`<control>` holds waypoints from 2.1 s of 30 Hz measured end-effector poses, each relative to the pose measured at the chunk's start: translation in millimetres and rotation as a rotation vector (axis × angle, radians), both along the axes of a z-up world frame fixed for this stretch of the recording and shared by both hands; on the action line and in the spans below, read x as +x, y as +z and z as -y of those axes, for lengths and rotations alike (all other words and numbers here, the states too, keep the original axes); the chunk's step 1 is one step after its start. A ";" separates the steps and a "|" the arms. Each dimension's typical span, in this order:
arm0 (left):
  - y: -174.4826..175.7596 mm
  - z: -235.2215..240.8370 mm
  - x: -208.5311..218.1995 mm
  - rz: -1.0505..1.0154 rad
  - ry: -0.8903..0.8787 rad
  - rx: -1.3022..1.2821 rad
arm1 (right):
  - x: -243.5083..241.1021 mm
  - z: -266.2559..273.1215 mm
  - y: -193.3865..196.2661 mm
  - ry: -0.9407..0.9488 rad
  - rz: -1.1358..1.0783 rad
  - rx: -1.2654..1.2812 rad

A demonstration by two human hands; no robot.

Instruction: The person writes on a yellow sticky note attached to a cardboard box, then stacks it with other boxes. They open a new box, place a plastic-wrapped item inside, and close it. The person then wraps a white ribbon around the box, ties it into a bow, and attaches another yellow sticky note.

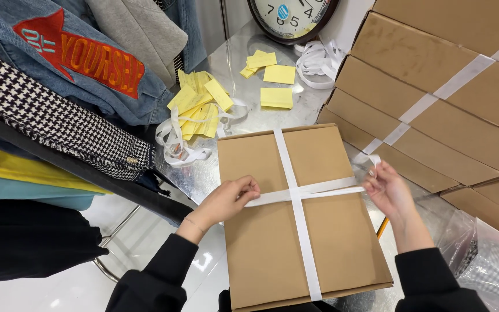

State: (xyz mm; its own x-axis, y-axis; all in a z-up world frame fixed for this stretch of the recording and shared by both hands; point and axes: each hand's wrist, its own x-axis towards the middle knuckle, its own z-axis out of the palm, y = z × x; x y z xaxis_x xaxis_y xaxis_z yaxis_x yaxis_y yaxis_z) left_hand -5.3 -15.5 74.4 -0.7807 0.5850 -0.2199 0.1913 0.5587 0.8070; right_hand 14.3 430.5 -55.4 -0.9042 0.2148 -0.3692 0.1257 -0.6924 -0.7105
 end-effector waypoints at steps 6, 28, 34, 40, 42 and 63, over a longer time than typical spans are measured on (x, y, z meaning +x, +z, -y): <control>79.2 -32.6 5.0 0.069 -0.118 0.174 | -19.2 95.9 154.5 0.154 -0.182 0.509; -9.8 -112.9 -45.5 0.328 -0.143 0.567 | -32.6 150.9 274.8 1.412 -0.280 1.310; -46.6 -119.1 -59.1 0.244 -0.112 0.304 | -13.5 146.2 265.3 1.318 -0.321 1.895; 57.2 -106.8 -20.8 0.441 -0.115 0.229 | -6.7 146.8 234.5 1.069 -0.613 2.235; 35.8 -108.3 -27.6 0.541 -0.121 0.329 | -6.5 146.2 228.3 1.000 -0.714 2.288; -109.1 36.1 -0.3 0.574 0.991 1.114 | 60.4 4.9 14.9 0.118 0.190 0.665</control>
State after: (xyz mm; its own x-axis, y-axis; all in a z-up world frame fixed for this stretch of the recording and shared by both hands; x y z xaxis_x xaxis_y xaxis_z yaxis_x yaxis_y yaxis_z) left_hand -5.6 -51.6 -34.7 -0.9006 -0.0182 -0.4343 -0.3310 -0.6188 0.7124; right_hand 74.7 425.5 -40.5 -0.8684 0.3541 -0.3471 0.3369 -0.0922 -0.9370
